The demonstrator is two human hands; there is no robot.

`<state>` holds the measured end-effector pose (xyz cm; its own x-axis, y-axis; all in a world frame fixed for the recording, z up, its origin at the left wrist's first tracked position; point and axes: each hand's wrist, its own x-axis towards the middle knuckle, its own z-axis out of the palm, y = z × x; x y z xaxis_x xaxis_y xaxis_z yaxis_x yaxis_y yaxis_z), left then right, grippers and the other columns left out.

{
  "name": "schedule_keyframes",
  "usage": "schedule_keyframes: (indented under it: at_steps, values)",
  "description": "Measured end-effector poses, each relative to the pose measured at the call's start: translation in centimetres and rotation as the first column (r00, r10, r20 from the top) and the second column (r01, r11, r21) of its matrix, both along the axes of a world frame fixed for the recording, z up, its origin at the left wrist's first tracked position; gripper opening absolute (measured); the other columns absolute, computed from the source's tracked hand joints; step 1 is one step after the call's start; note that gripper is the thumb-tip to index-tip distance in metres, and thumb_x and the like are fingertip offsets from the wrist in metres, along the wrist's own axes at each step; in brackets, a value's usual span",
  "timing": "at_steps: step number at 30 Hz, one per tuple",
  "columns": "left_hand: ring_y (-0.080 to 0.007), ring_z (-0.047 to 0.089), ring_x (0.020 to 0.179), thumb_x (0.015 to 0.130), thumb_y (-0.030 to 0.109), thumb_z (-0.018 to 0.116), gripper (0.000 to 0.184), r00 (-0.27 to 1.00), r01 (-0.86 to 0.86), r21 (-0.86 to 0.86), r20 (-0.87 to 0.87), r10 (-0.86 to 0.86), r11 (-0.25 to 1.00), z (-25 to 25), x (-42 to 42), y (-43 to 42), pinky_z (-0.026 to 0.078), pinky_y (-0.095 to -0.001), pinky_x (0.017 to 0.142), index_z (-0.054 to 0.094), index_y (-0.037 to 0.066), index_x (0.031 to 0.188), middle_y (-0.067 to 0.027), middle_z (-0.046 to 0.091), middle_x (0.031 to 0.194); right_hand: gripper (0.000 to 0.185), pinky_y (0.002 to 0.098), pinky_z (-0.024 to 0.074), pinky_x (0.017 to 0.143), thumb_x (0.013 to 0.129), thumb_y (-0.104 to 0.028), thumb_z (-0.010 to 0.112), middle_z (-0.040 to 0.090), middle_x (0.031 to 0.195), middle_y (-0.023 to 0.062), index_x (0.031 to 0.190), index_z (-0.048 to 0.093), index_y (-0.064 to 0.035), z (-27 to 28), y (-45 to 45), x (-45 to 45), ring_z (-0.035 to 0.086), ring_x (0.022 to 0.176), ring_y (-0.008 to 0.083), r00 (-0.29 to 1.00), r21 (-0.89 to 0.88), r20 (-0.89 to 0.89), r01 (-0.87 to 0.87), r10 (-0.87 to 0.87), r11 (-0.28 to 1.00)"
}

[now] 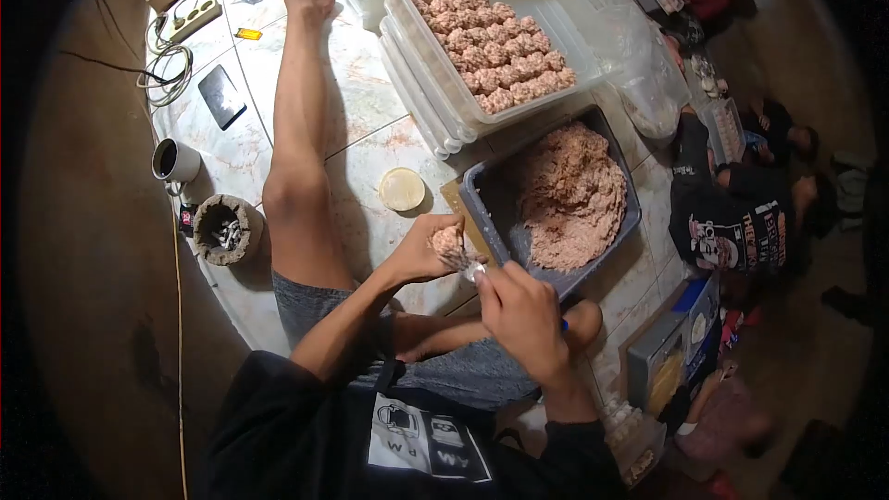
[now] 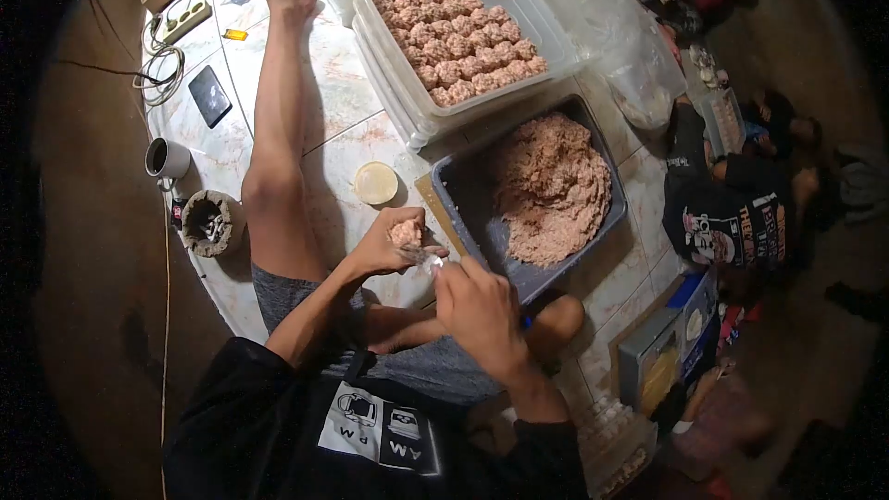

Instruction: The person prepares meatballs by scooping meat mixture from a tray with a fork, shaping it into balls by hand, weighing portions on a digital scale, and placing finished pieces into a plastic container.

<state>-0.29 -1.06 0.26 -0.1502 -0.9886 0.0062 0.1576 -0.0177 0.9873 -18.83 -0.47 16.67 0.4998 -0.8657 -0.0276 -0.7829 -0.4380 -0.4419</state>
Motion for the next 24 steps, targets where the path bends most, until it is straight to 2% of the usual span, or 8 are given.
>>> schedule_keyframes:
  at_steps: [2,6,7,10,14,18,22,24]
  values:
    - [-0.0069,0.052,0.065,0.082,0.003,0.083,0.029,0.991,0.026,-0.055,0.130,-0.019,0.998,0.5,-0.1,0.8,0.043,-0.0301,0.059,0.056,0.002,0.073,-0.0007,0.057,0.066,0.016,0.0486,0.0548,0.065,0.101,-0.015,0.067,0.067,0.085,0.0180,0.093,0.074,-0.0038,-1.0,0.2,-0.5,0.069,0.077,0.0443,0.993,0.034,-0.113,0.020,-0.016,0.999]
    - [-0.0077,0.050,0.067,0.078,0.004,0.082,0.022,0.989,0.044,-0.120,0.147,-0.026,0.992,-0.1,0.0,1.1,0.045,-0.0296,0.061,0.060,-0.001,0.079,-0.0008,0.057,0.068,0.017,0.0542,0.0572,0.067,0.101,-0.020,0.067,0.068,0.089,0.0184,0.094,0.072,-0.0051,-0.6,1.4,0.4,0.071,0.076,0.0446,1.000,0.001,0.013,-0.012,0.012,1.000]
    - [-0.0075,0.049,0.068,0.080,0.005,0.081,0.020,0.990,0.023,-0.180,0.144,0.003,0.983,0.9,-0.1,1.2,0.046,-0.0294,0.063,0.062,-0.002,0.082,-0.0010,0.056,0.069,0.019,0.0531,0.0576,0.068,0.102,-0.019,0.066,0.067,0.089,0.0191,0.092,0.070,-0.0033,-1.6,1.4,0.3,0.071,0.078,0.0448,0.993,0.054,-0.116,-0.020,0.026,0.998]
    - [-0.0078,0.050,0.068,0.082,0.008,0.085,0.023,0.978,-0.080,0.014,0.193,0.075,0.997,1.7,-0.7,1.2,0.047,-0.0289,0.064,0.063,-0.002,0.083,-0.0009,0.056,0.069,0.021,0.0528,0.0567,0.069,0.103,-0.019,0.065,0.067,0.088,0.0195,0.090,0.068,-0.0029,-0.6,0.2,-0.9,0.070,0.079,0.0450,0.987,0.024,-0.149,0.059,-0.054,0.998]
    - [-0.0060,0.047,0.069,0.083,0.015,0.092,0.034,0.997,-0.069,-0.058,0.019,0.070,0.996,1.4,-1.3,1.2,0.044,-0.0266,0.062,0.060,0.001,0.081,0.0025,0.056,0.070,0.024,0.0529,0.0540,0.069,0.105,-0.020,0.063,0.067,0.088,0.0198,0.089,0.067,-0.0015,3.0,-0.9,-0.4,0.069,0.080,0.0446,0.976,-0.055,-0.079,0.197,-0.201,0.979]
    - [-0.0070,0.047,0.067,0.083,0.013,0.092,0.037,0.991,-0.134,-0.095,-0.013,0.133,0.986,1.6,-0.8,1.1,0.043,-0.0276,0.060,0.057,0.003,0.077,0.0014,0.054,0.068,0.022,0.0539,0.0556,0.070,0.106,-0.017,0.059,0.067,0.087,0.0204,0.091,0.067,-0.0025,1.3,1.2,1.0,0.069,0.078,0.0465,0.994,-0.003,-0.004,0.106,-0.106,0.994]
    - [-0.0224,0.065,0.066,0.079,0.009,0.084,0.023,0.917,-0.115,-0.180,0.358,0.174,0.977,-0.2,-0.4,1.6,0.053,-0.0344,0.065,0.068,0.002,0.094,-0.0111,0.065,0.075,0.021,0.0544,0.0535,0.072,0.106,-0.016,0.060,0.067,0.088,0.0233,0.092,0.067,-0.0015,-0.8,1.2,0.8,0.067,0.083,0.0475,0.989,0.172,-0.142,0.069,-0.045,0.983]
    - [-0.0328,0.064,0.065,0.080,0.011,0.083,0.022,0.875,-0.196,-0.268,0.386,0.292,0.943,-0.7,-0.7,2.1,0.053,-0.0390,0.063,0.069,0.005,0.095,-0.0129,0.063,0.076,0.024,0.0547,0.0536,0.073,0.106,-0.017,0.059,0.069,0.089,0.0242,0.091,0.067,-0.0007,0.0,1.5,1.0,0.068,0.084,0.0486,0.994,0.139,-0.073,0.085,-0.076,0.987]
